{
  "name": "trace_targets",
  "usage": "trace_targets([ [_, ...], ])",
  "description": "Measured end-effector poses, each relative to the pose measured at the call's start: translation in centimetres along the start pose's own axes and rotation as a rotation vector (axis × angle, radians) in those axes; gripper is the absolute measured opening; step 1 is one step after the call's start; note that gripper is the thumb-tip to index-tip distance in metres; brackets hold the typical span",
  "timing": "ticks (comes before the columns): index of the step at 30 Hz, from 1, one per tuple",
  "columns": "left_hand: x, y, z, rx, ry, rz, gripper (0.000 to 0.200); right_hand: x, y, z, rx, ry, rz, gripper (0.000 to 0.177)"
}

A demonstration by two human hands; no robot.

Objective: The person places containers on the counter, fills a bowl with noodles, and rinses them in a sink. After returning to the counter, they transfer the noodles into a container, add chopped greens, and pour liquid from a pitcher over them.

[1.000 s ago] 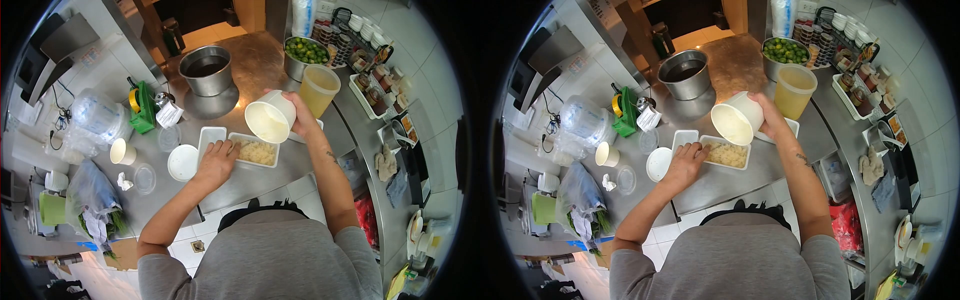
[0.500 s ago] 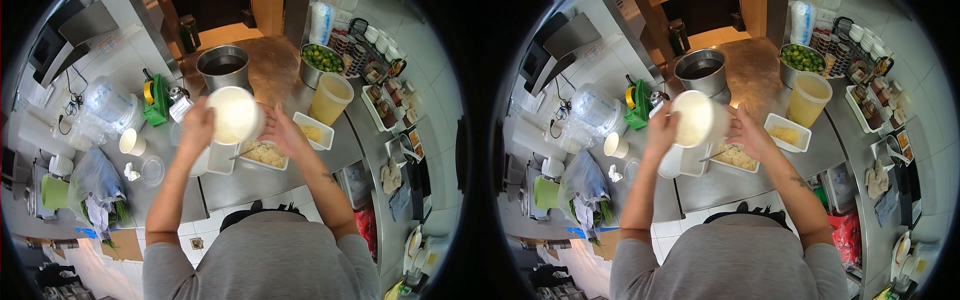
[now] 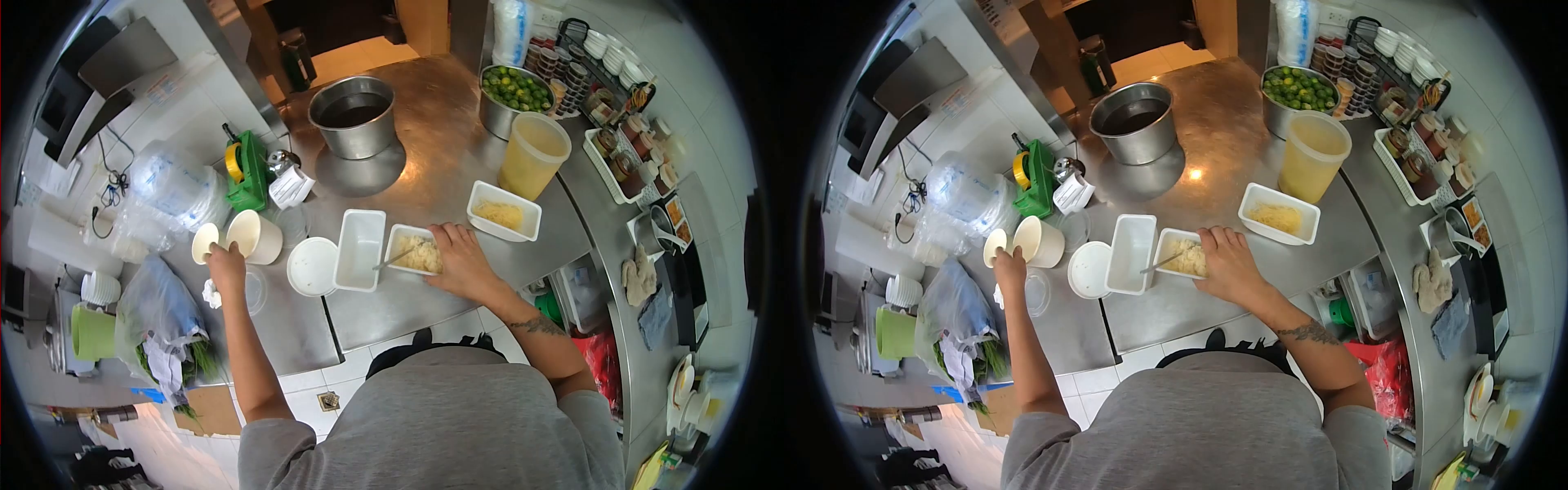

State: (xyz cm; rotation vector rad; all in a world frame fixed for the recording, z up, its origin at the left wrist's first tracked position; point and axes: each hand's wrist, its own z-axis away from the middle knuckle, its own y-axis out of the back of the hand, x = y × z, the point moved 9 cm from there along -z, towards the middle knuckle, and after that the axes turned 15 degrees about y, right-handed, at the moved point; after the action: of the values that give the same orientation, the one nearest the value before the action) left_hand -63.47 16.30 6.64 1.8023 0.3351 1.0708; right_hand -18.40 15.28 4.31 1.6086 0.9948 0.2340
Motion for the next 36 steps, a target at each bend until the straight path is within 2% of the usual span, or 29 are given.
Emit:
trace_targets([
  [2,4.9,3.2,4.3,0.446,-0.399,-0.204,0.038,0.2,0.5,0.6,-0.033,-0.010,-0.050,0.079],
  [4,10.5,2.7,7.6,-0.122,-0.514,0.197,0.049,-0.1,1.0,1.6,-0.051,0.005,-0.098,0.077],
  [5,15.0,3.5,12.2,-0.219,-0.759,0.334,0.051,-0.4,1.5,1.9,-0.054,0.032,-0.115,0.077],
  [6,17.7,2.3,16.2,-0.307,-0.953,0.201,0.060,-0.6,2.1,2.3,-0.053,0.058,-0.127,0.077],
  [8,22.3,0.7,25.6,-0.574,-1.200,0.038,0.074,-1.2,3.7,3.2,-0.041,0.107,-0.116,0.077],
  [10,23.2,-2.8,32.8,-0.778,-1.376,-0.155,0.095,-1.6,5.1,4.7,-0.028,0.115,-0.151,0.074],
  [13,25.0,-4.6,39.7,-0.990,-1.456,-0.396,0.107,-0.9,7.3,8.4,-0.121,0.057,-0.107,0.070],
  [14,26.0,-4.7,41.6,-0.998,-1.503,-0.428,0.113,-0.4,8.3,9.9,-0.100,0.033,-0.101,0.069],
  [17,29.1,-4.2,48.2,-1.029,-1.613,-0.415,0.113,1.4,11.8,15.5,-0.047,-0.053,-0.089,0.068],
  [19,31.3,-4.0,52.6,-0.997,-1.731,-0.286,0.111,2.4,15.1,19.7,-0.010,-0.140,-0.105,0.072],
  [22,36.3,-3.1,59.9,-0.955,-1.777,-0.204,0.110,4.1,22.4,28.0,0.331,-0.192,0.176,0.077],
  [25,42.2,-2.6,67.6,-1.053,-1.722,-0.052,0.105,4.7,29.2,38.0,0.608,-0.412,0.249,0.087],
  [27,46.2,-2.3,73.5,-1.050,-1.714,0.042,0.100,5.4,31.3,46.1,0.808,-0.660,0.324,0.078],
  [30,51.7,-3.5,82.7,-1.038,-1.699,0.142,0.096,6.0,32.3,56.5,1.102,-0.849,0.245,0.058],
  [33,56.4,-5.5,92.2,-0.961,-1.665,0.182,0.093,7.1,30.4,64.9,1.235,-0.923,0.152,0.042],
  [36,59.2,-8.2,99.9,-0.954,-1.629,0.144,0.093,6.5,30.0,68.6,1.255,-0.999,0.158,0.031],
])
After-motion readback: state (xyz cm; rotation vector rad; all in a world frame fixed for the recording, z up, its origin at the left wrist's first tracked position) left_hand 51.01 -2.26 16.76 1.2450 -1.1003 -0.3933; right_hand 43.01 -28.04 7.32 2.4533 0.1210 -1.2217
